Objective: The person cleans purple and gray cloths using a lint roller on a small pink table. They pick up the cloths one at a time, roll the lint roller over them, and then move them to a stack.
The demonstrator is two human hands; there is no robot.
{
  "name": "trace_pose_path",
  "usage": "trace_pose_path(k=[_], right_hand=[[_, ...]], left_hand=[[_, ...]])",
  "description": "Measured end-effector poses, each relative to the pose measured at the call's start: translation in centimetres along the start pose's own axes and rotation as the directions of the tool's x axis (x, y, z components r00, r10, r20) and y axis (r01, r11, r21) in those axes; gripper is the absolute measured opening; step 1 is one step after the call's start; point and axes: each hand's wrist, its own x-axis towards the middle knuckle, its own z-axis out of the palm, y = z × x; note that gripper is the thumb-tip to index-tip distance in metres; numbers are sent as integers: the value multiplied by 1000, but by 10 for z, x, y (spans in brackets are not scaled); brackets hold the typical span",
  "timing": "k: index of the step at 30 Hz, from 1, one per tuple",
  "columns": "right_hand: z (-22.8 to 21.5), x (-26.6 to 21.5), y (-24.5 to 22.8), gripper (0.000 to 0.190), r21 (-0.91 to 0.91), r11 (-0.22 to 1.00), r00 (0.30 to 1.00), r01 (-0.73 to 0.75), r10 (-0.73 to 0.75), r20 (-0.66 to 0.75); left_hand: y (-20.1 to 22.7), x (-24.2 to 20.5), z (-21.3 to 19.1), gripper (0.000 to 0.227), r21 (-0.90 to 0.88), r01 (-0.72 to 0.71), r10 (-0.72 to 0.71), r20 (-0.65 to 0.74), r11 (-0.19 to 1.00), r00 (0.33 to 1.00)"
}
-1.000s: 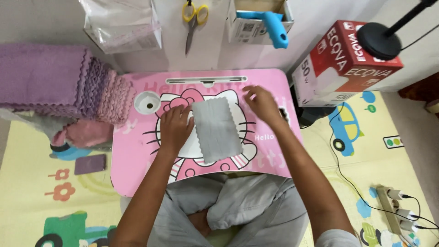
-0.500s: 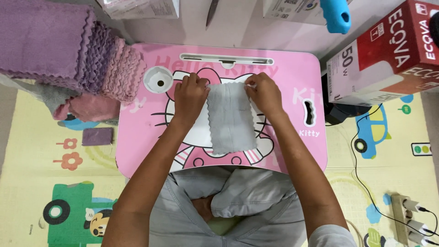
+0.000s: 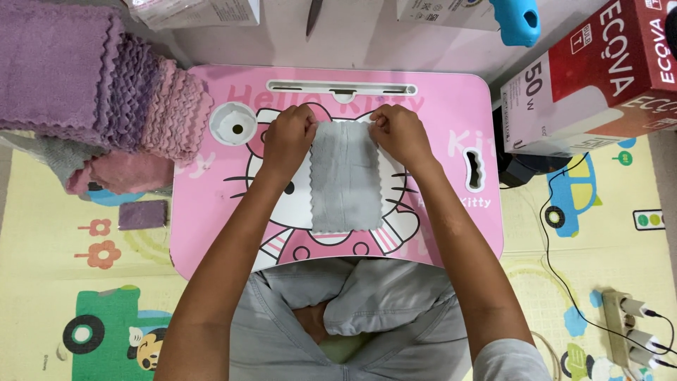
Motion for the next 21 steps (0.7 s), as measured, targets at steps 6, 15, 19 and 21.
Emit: trace_pose_path(k=[6,15,19,21], right_hand=[[8,1,5,18,-27,999,999,-32,32,1],[-15,10,-5,21,113,982,967,151,-122,-226],[-31,-11,-10,19,30,956,908,292,-267,-323],[-36,-28,-14,15,-32,946,895,324,-317,-313]], left_hand=[[4,0,-1,11,-27,14,-14,2,1000,1000],[17,13,-19,12,-202,-108,81,-140,973,987],[17,4,-27,12,-234,-145,113,-143,961,983],[28,-10,-36,12,-231,-158,128,-138,960,982]])
